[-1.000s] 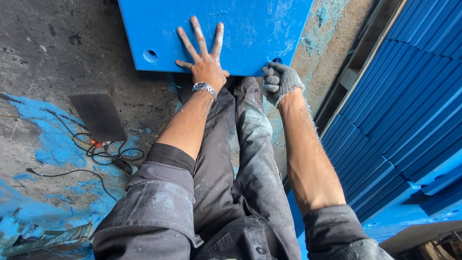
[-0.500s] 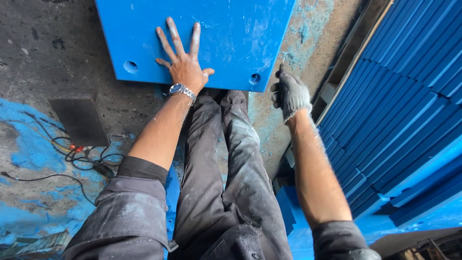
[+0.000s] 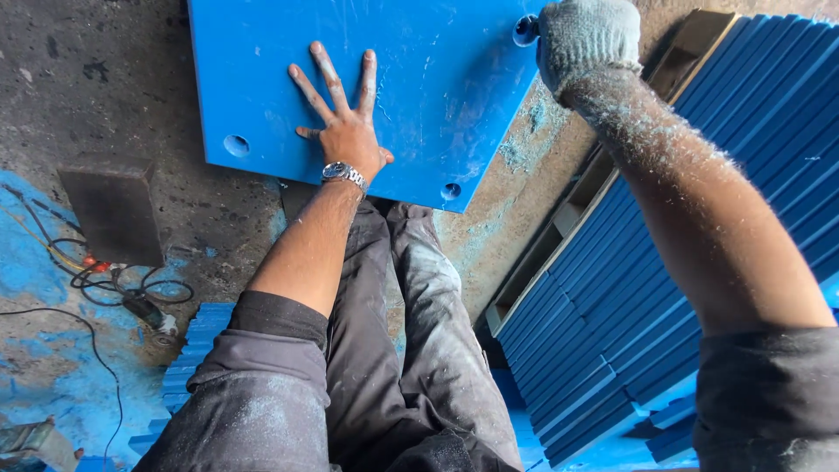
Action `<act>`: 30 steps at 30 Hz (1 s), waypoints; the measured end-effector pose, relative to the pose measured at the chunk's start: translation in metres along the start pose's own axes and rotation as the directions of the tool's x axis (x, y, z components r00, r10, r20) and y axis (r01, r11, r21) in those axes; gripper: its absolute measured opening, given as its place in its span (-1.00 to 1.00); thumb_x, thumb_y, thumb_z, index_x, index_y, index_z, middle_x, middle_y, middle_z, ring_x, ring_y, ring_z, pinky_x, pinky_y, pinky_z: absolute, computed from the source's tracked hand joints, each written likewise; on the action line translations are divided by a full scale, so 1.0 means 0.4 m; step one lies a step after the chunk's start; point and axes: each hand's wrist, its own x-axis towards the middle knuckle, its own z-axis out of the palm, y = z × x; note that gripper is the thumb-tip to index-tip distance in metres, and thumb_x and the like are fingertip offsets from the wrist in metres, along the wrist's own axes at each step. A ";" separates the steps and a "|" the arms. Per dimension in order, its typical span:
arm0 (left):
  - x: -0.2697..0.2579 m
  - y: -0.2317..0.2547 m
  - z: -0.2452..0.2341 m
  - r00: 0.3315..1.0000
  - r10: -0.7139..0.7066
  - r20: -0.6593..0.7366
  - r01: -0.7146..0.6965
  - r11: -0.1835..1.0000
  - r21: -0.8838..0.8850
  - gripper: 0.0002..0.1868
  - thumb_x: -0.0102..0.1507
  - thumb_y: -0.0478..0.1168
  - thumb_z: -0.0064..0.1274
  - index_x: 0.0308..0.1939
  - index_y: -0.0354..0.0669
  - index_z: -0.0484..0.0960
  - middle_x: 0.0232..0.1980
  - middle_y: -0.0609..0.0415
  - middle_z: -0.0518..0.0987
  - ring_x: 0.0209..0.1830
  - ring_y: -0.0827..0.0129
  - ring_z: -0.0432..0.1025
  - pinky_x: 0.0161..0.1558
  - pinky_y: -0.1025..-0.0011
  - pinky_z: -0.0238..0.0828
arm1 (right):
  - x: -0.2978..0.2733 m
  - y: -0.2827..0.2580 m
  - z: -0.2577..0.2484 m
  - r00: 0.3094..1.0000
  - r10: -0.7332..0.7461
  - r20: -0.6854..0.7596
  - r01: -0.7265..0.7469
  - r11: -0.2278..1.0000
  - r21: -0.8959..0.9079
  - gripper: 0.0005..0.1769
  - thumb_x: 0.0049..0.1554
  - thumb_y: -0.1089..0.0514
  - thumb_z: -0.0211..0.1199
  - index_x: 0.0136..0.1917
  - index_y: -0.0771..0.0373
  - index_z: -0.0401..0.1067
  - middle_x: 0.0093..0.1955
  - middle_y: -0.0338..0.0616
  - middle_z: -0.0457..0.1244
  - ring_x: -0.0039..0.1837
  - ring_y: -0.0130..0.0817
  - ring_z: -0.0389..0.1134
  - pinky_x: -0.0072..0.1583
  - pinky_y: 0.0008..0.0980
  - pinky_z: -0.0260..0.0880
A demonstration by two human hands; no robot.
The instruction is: Trimming excess plastic and finishing the edges of blue molded plastic panels using a deburring tool before stacking them.
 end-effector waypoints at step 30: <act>-0.010 -0.005 -0.020 0.999 0.007 0.052 -0.006 1.000 -0.007 0.69 -0.25 0.36 0.55 0.65 0.51 -0.44 0.58 -0.41 -0.56 0.49 -0.65 -0.58 -0.04 -0.65 0.34 | 0.027 -0.011 0.049 0.756 -0.369 0.540 -0.198 -0.916 -0.348 -0.62 0.38 0.14 0.01 0.08 0.62 0.32 -0.41 -0.13 0.22 -0.57 -0.53 0.09 -0.56 -0.59 0.02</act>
